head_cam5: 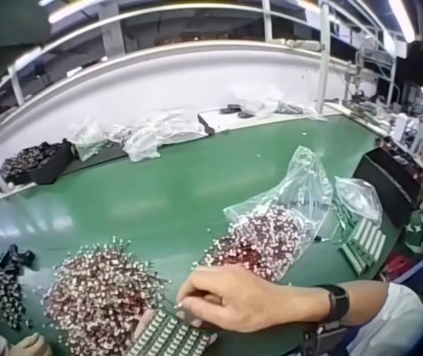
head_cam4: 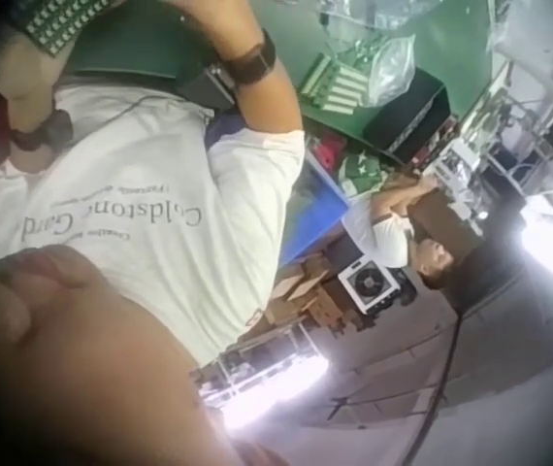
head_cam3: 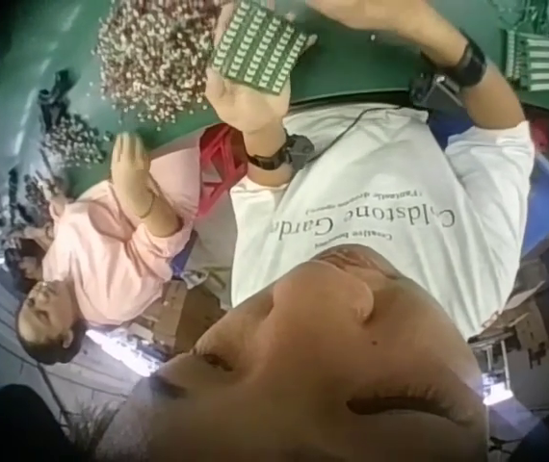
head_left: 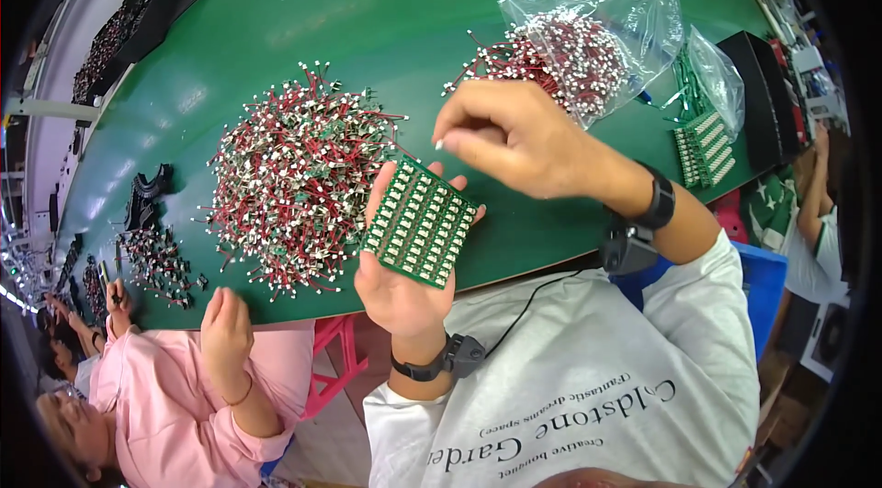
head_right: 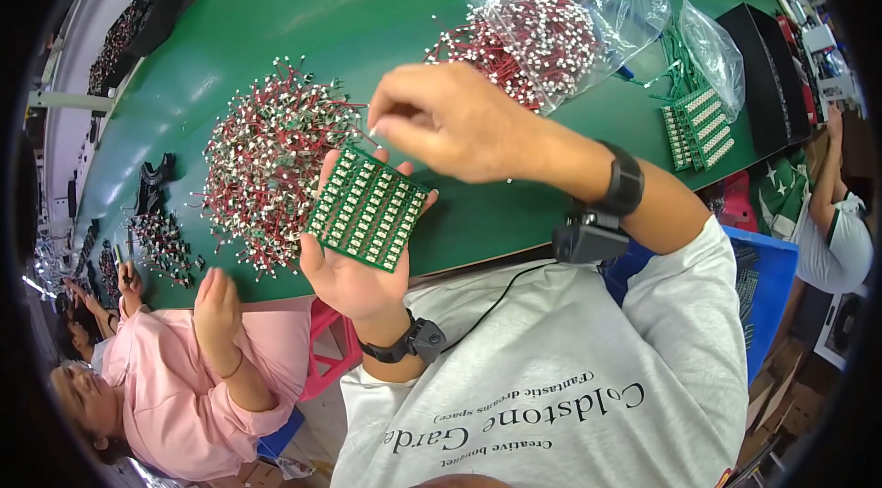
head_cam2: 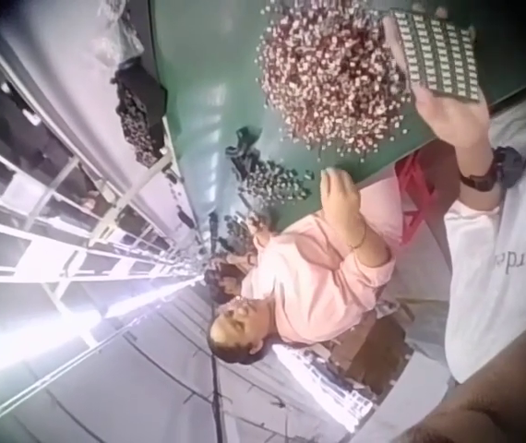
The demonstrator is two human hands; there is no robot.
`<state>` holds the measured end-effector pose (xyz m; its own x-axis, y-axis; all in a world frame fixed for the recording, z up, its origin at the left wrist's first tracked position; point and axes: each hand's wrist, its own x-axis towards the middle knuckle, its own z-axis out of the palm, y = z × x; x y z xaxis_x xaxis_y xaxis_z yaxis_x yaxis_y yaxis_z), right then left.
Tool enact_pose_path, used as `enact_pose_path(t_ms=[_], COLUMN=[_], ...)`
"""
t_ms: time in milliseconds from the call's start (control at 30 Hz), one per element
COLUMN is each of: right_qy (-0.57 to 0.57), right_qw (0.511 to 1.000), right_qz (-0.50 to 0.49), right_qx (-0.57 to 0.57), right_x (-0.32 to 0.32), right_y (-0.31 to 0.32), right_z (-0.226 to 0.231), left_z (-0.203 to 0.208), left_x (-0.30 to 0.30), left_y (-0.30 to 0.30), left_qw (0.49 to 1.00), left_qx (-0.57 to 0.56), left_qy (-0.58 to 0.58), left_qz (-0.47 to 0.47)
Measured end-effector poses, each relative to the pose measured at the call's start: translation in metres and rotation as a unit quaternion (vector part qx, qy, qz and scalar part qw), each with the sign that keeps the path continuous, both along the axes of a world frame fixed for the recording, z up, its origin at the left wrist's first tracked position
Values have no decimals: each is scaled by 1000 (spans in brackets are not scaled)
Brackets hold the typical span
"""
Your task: The person picks up a circuit board and inserts small white connectors with red wires into it by hand. After filling the board, the person places it into a blue bin and picks up a new circuit board to repeat the process.
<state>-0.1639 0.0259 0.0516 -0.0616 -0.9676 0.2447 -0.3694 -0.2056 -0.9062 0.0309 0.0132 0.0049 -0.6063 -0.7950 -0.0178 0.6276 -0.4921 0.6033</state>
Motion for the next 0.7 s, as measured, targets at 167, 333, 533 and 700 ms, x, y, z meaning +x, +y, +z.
enact_pose_path(t_ms=[167, 333, 533, 700], right_qy=[69, 56, 43, -152], right_qw=[997, 993, 997, 977], right_qz=[15, 20, 0, -135], right_qx=[-28, -107, 57, 73], right_x=[6, -2, 13, 15], right_y=[12, 10, 17, 19], right_z=[4, -20, -22, -45], left_z=[7, 1, 10, 6], left_x=[-10, -1, -15, -12], left_y=[9, -2, -14, -1], left_qw=[999, 989, 964, 993], left_qx=[-13, 30, 165, -63], left_qy=[-15, 21, 11, -12], left_qz=[34, -140, -207, -102])
